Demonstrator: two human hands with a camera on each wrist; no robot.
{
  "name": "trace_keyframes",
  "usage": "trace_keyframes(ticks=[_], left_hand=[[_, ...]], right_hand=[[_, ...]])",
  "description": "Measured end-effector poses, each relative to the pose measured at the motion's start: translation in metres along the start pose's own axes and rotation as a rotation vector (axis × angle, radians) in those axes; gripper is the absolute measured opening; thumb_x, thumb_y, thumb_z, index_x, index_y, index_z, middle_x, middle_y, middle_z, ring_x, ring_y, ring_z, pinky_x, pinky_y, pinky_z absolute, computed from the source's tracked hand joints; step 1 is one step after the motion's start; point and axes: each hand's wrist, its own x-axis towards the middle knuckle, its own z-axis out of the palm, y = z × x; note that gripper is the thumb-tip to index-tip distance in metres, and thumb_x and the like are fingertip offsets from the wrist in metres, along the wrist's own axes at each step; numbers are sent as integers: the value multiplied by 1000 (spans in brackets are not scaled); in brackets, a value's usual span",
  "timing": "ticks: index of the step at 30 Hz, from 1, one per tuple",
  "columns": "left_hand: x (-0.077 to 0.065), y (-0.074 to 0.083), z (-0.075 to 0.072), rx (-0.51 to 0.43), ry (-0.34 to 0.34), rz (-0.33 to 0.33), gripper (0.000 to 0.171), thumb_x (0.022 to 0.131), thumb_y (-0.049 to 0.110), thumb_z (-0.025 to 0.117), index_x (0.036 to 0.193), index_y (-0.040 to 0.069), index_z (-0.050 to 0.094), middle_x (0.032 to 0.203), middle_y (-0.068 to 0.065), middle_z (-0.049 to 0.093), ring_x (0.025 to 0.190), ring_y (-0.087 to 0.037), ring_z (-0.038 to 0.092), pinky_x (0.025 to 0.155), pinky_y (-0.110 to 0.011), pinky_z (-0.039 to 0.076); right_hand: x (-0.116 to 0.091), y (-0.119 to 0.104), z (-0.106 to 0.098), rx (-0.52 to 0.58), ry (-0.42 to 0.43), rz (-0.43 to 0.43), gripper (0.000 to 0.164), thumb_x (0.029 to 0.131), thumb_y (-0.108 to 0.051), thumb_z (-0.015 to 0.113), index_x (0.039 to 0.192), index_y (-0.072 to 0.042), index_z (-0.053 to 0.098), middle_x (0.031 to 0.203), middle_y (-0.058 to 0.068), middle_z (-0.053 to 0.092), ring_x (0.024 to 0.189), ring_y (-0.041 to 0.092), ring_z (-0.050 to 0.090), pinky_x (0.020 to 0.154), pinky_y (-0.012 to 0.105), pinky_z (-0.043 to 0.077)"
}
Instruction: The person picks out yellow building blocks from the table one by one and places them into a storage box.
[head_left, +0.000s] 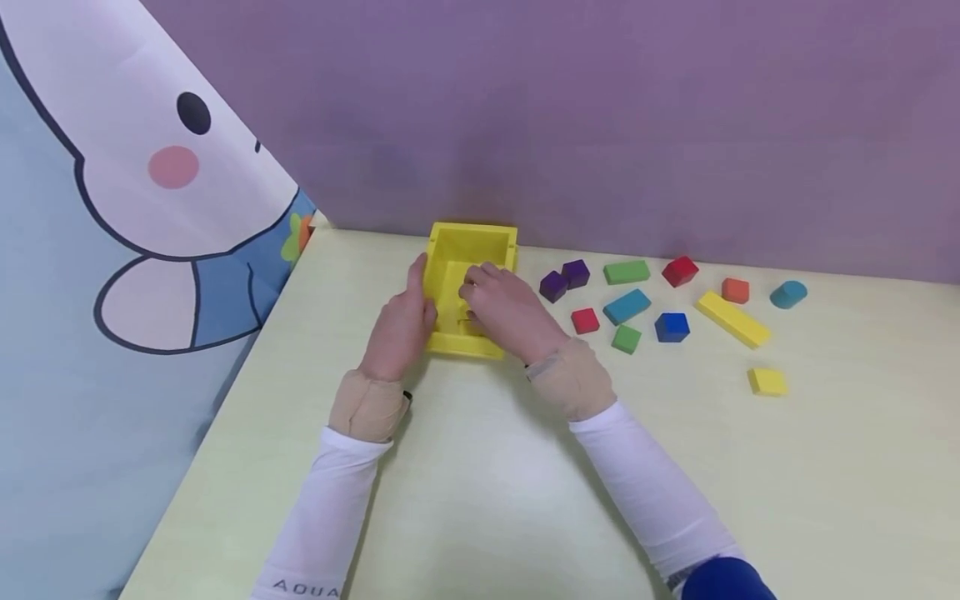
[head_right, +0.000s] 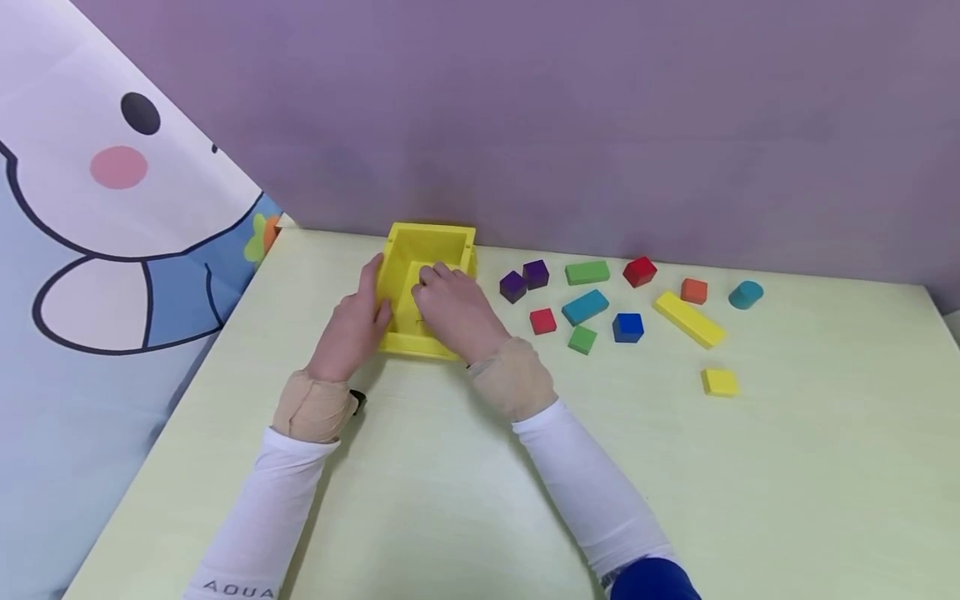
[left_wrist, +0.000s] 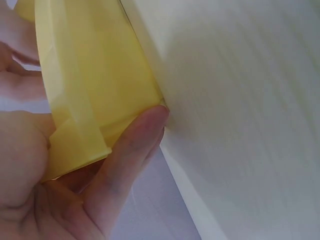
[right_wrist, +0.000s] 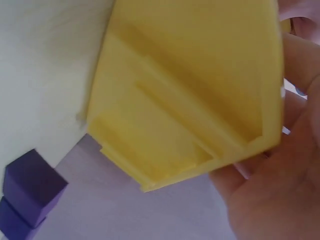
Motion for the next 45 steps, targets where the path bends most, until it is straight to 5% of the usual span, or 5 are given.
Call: trace_keyframes(ticks=[6,17,45], left_hand=[[-1,-7,-1,12,17,-2,63,93,16,40,148,16,8,71,-12,54,58,-25,52,56,-37,43],[-1,-9,2,-3,20,-1,63,92,16,40,148,16,10,68,-13,53,58,-26,51,55,-40,42],[-1,-3,3,-27,14,6,64,92,16,39,148,18,7,63,-10,50,53,-24,48,49,-37,38]], right_hand=[[-11,2,-4,92,113,-34,30,84,-19,61,111,-6,61,113,7,54,108,22,45,95,28,36],[-37,21,-10,142,266,-14,27,85,-13,55,110,-5,60,108,6,52,101,20,45,89,26,39],[-141,103,-30,150,219,356,35,84,-19,59,116,-7,57,113,7,53,110,24,45,90,40,42]])
